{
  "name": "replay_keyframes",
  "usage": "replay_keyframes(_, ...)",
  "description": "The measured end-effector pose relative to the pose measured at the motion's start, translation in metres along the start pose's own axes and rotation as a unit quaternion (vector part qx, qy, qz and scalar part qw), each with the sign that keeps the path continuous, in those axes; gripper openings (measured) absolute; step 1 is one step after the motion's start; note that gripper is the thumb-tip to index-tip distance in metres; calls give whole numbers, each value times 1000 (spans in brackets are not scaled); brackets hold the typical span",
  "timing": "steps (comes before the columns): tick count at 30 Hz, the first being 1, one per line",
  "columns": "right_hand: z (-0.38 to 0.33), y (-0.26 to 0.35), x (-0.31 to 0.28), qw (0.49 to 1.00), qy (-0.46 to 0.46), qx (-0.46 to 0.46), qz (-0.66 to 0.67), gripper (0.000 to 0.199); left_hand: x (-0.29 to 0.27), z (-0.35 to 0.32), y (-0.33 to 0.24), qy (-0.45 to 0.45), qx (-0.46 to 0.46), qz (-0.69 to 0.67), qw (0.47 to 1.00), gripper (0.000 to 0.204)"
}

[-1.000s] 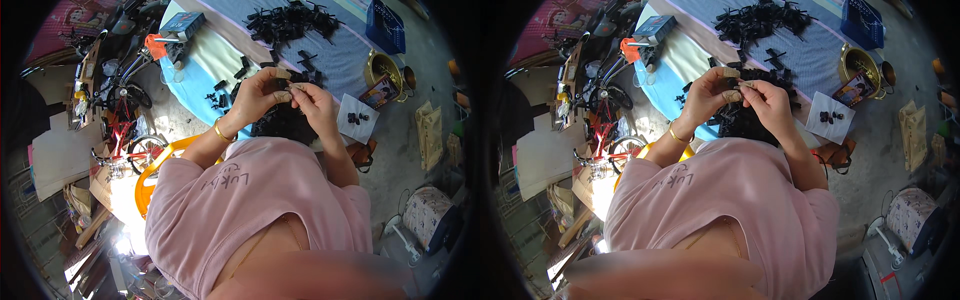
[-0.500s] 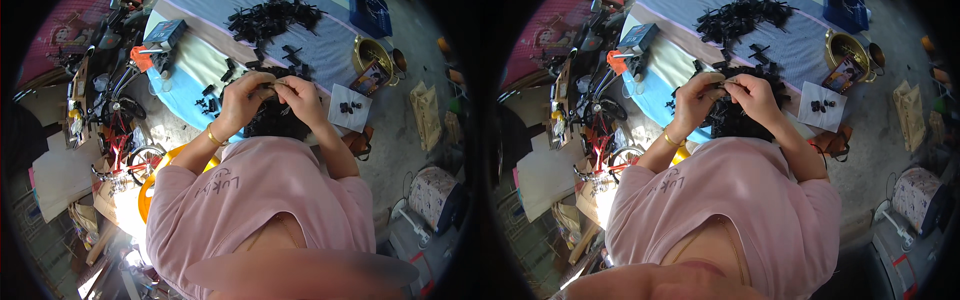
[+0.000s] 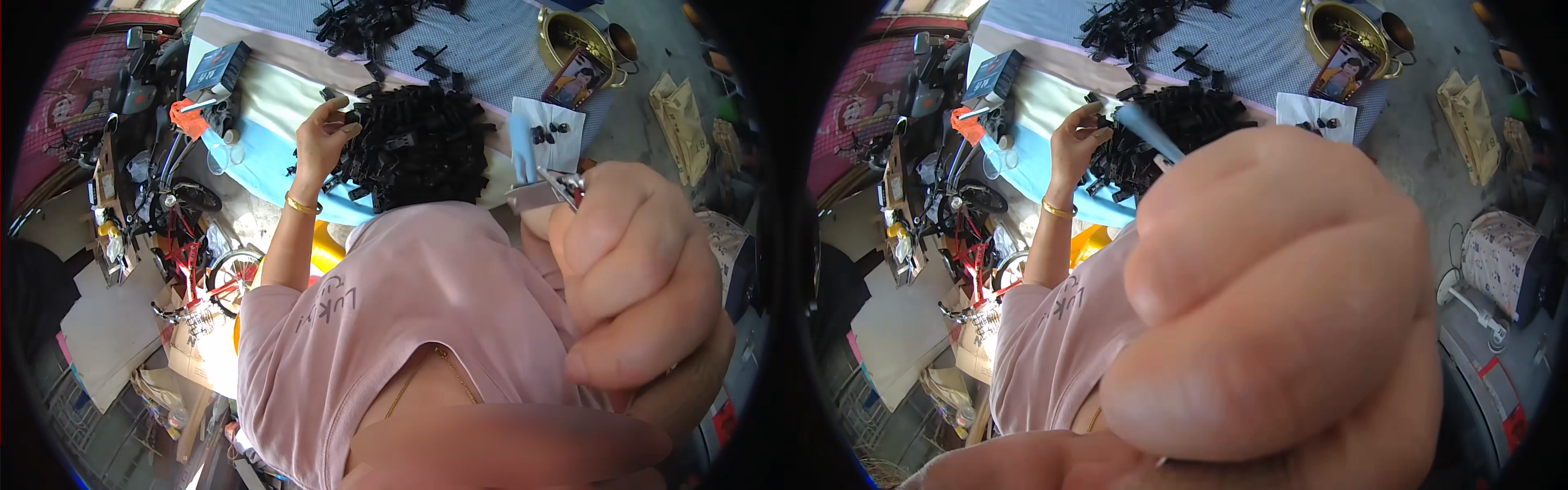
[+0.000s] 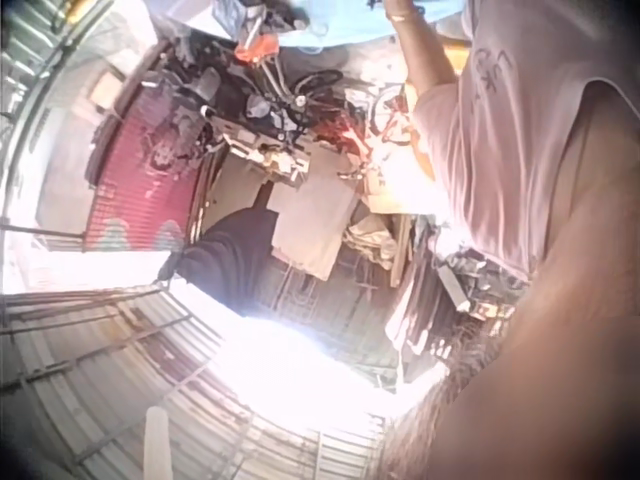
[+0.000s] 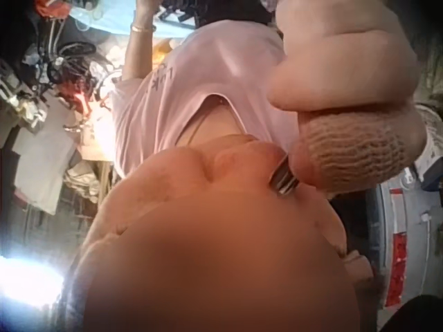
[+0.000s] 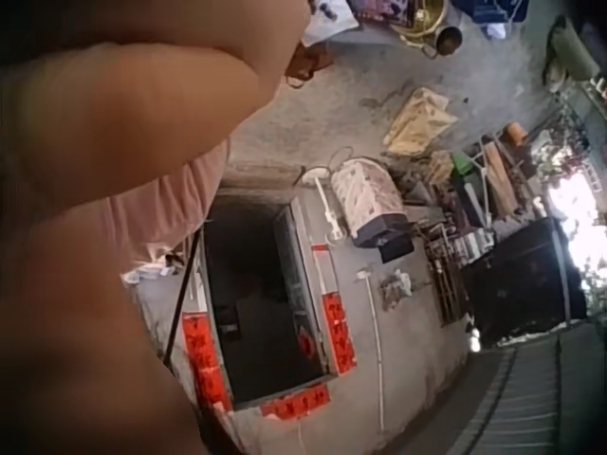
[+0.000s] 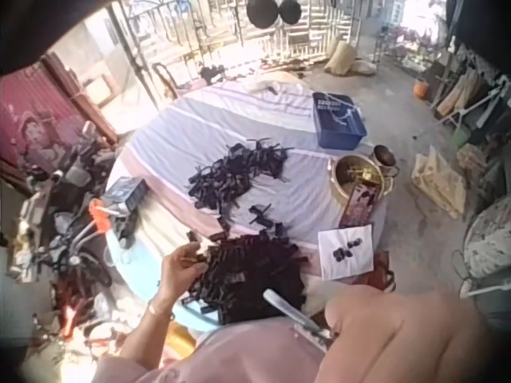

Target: Assembling decorative black tassels into plastic clips.

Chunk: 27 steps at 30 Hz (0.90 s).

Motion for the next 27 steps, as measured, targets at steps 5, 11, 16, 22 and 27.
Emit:
replay_keyframes(5,0,25,3,994,34,46,-96,10,4,19,1,108,37,77,990,42)
replay_keyframes(11,12,7,-3,989,106,24,-96,11,8,69,-4,107,56,155,980,31)
replay_keyframes(16,21,-17,0,991,123,-22,-53,14,38,141,-5,5,107,168,980,39)
replay_keyframes(22,-4,-4,-2,979,76,-52,-183,16,90,178,-16,-121,82,280,949,45)
replay_keyframes(27,-25,10,-2,955,35,-93,-279,21,99,179,-19,-176,127,251,943,35)
Point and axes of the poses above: each hand's wrist, its own z-axis towards the middle knuckle, its own x-axis out of the palm, y = z × x, the point moved 1 cm from there along z, towards the middle knuckle, and after that the axes turned 13 degrees about -x, right-handed, at the moved point
